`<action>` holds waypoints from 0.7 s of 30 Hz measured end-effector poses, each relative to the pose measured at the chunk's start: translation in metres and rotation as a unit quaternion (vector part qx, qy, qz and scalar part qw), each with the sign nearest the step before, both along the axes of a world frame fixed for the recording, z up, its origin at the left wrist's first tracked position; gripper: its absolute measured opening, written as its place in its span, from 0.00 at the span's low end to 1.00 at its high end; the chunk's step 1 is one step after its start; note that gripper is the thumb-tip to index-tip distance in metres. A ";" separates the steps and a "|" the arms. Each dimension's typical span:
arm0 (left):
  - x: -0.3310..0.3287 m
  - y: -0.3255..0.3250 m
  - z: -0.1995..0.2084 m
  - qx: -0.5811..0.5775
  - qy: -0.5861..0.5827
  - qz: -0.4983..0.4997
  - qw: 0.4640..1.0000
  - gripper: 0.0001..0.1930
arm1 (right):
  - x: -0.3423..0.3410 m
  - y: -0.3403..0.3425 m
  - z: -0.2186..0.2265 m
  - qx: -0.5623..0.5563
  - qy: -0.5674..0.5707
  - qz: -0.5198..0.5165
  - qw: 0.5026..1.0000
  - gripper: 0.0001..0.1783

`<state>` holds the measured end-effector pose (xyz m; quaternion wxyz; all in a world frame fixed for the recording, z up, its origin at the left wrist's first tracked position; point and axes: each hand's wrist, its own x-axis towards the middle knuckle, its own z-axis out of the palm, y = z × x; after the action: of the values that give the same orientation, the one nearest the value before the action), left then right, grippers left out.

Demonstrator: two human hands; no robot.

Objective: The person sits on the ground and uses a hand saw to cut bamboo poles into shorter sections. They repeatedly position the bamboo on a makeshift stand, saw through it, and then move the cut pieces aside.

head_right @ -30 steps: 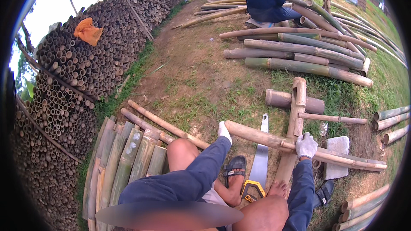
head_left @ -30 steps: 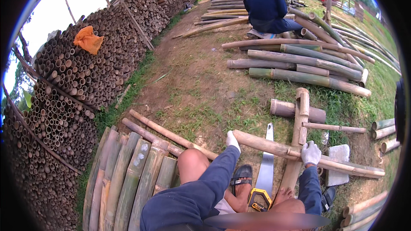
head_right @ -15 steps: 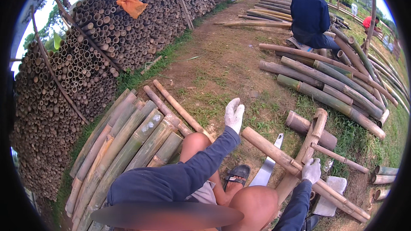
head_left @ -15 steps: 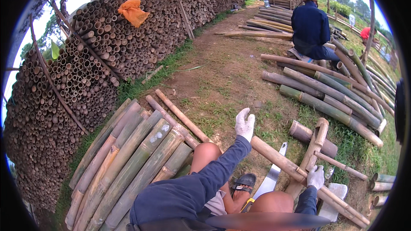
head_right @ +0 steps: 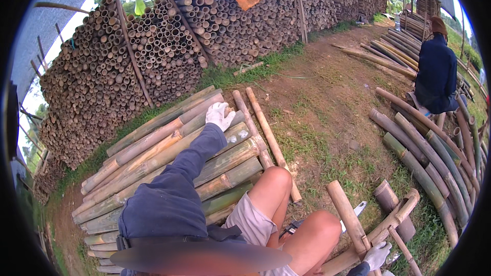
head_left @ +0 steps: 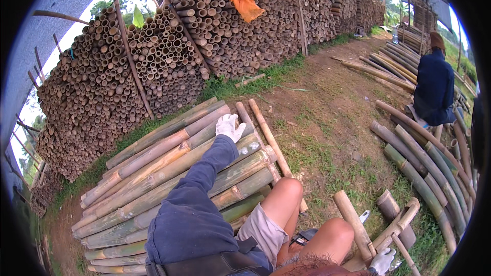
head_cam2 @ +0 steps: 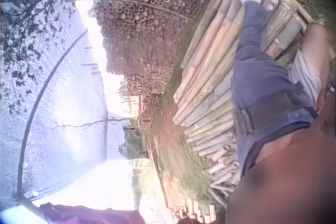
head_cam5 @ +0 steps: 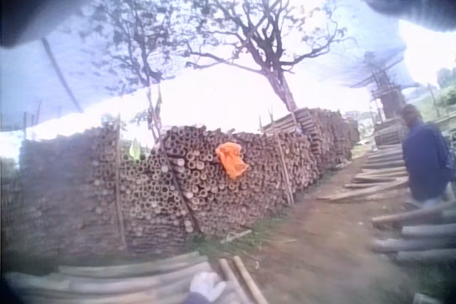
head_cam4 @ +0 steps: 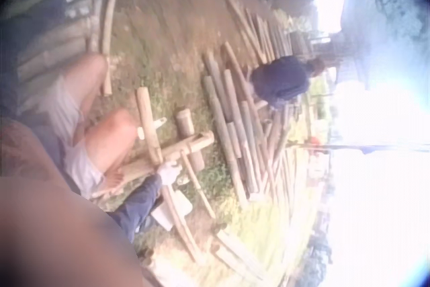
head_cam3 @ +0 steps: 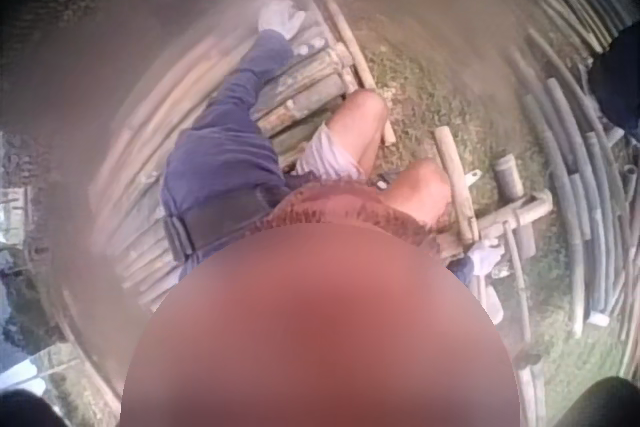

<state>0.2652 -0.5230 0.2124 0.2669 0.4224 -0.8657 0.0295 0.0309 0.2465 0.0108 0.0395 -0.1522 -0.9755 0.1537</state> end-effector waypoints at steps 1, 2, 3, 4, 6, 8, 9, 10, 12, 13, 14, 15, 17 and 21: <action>0.016 -0.008 -0.008 -0.029 -0.068 0.005 0.997 0.23 | 0.002 -0.002 0.003 -0.016 0.013 -0.001 1.000 0.26; 0.022 -0.011 -0.017 -0.046 -0.057 -0.022 0.997 0.23 | 0.003 -0.004 0.007 -0.034 0.025 -0.004 0.999 0.26; 0.023 -0.015 -0.021 -0.052 -0.017 -0.058 0.997 0.23 | 0.005 -0.006 0.010 0.025 0.035 -0.030 0.999 0.30; 0.024 -0.016 -0.025 -0.055 0.009 -0.086 0.995 0.24 | 0.006 -0.008 0.012 0.036 0.049 -0.026 0.998 0.30; 0.022 -0.015 -0.027 -0.087 -0.051 -0.047 0.994 0.25 | 0.010 -0.008 0.013 0.058 0.052 -0.001 0.997 0.29; 0.020 -0.013 -0.022 -0.055 -0.058 -0.037 0.996 0.26 | 0.012 -0.007 0.009 0.056 0.053 -0.003 0.997 0.29; 0.020 -0.011 -0.019 -0.047 -0.064 -0.050 0.996 0.26 | 0.014 -0.006 0.007 0.057 0.054 -0.004 0.997 0.29; 0.021 -0.010 -0.016 -0.044 -0.080 -0.040 0.995 0.26 | 0.014 -0.005 0.003 0.009 0.183 0.050 0.982 0.29; 0.022 -0.007 -0.011 -0.049 -0.108 -0.045 0.992 0.25 | 0.015 -0.002 -0.002 0.002 0.225 0.043 0.973 0.29; 0.022 -0.007 -0.010 -0.055 -0.114 -0.054 0.990 0.25 | 0.015 -0.002 -0.004 0.053 0.129 -0.007 0.990 0.29; 0.022 -0.008 -0.009 -0.053 -0.130 -0.065 0.988 0.25 | 0.014 -0.001 -0.004 0.058 0.128 -0.008 0.990 0.28; 0.020 -0.010 -0.007 -0.046 -0.151 -0.076 0.985 0.25 | 0.013 -0.002 -0.005 0.063 0.127 -0.010 0.990 0.28; 0.016 -0.017 -0.005 -0.021 -0.188 -0.123 0.974 0.26 | 0.012 -0.003 -0.002 0.049 0.099 -0.020 0.994 0.29; 0.013 -0.032 0.002 -0.066 -0.268 -0.197 0.941 0.25 | 0.014 -0.008 0.013 0.012 0.080 -0.013 0.997 0.30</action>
<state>0.2784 -0.5550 0.2142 0.0527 0.2010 -0.9673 0.1453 0.0451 0.2385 0.0233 0.1216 -0.1517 -0.9689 0.1530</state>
